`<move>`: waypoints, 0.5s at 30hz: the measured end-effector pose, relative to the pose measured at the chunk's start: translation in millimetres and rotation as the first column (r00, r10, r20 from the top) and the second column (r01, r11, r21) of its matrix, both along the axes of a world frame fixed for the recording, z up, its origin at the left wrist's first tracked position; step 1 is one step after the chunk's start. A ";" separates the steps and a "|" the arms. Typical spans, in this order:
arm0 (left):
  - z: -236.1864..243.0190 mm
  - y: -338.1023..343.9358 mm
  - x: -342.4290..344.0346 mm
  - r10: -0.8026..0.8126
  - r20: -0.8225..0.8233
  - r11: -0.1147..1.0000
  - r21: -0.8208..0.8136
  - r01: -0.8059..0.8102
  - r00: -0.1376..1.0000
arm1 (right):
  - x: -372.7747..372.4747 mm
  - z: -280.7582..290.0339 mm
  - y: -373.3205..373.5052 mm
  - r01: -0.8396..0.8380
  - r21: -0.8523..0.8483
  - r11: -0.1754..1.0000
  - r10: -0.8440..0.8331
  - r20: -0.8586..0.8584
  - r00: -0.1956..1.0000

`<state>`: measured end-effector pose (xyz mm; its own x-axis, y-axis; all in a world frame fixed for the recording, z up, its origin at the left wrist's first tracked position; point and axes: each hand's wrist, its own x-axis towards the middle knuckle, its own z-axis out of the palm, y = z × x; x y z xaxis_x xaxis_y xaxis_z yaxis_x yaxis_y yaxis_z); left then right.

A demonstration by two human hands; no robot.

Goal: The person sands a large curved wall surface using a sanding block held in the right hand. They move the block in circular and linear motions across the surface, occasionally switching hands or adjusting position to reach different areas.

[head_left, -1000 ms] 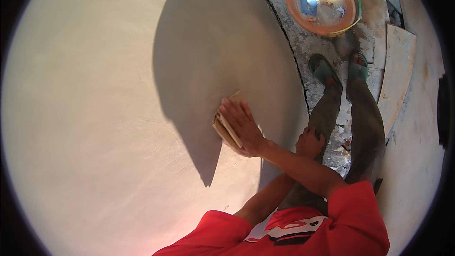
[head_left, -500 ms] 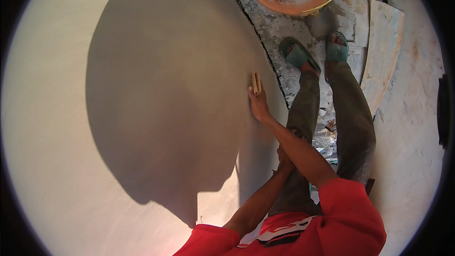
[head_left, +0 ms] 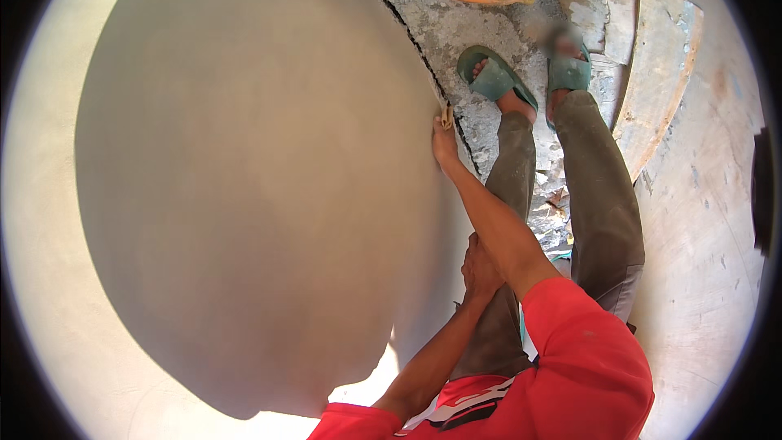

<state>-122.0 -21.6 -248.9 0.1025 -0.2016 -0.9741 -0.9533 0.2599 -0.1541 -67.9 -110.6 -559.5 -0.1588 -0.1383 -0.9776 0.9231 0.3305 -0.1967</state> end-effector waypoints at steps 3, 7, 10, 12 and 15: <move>-4.3 8.4 23.8 0.123 0.007 0.990 -0.065 -0.122 0.992 | -110.3 13.2 -72.0 -0.061 -0.070 0.996 0.048 -0.169 0.984; -11.9 26.2 63.2 0.175 -0.030 0.983 -0.060 -0.176 0.984 | -69.1 108.3 -52.1 -0.097 -0.125 0.987 0.025 -0.479 0.878; 14.6 9.9 22.4 0.102 0.018 0.993 -0.056 -0.101 0.995 | 2.9 79.0 26.0 0.150 -0.050 0.987 -0.136 0.214 0.967; 8.5 1.4 -19.0 -0.021 -0.013 0.997 -0.070 0.020 1.000 | -44.6 39.9 -9.6 0.047 0.041 0.998 -0.049 0.030 0.998; 5.8 11.9 26.0 0.151 -0.012 0.979 -0.139 -0.151 0.988 | -148.0 76.2 -86.9 -0.057 -0.087 0.995 0.044 -0.144 0.989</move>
<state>-96.0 -9.7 -243.1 0.1412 -0.3175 -0.9377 -0.9801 0.0889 -0.1776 -215.9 -197.5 -483.3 -0.2852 -0.2363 -0.9289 0.8665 0.3506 -0.3553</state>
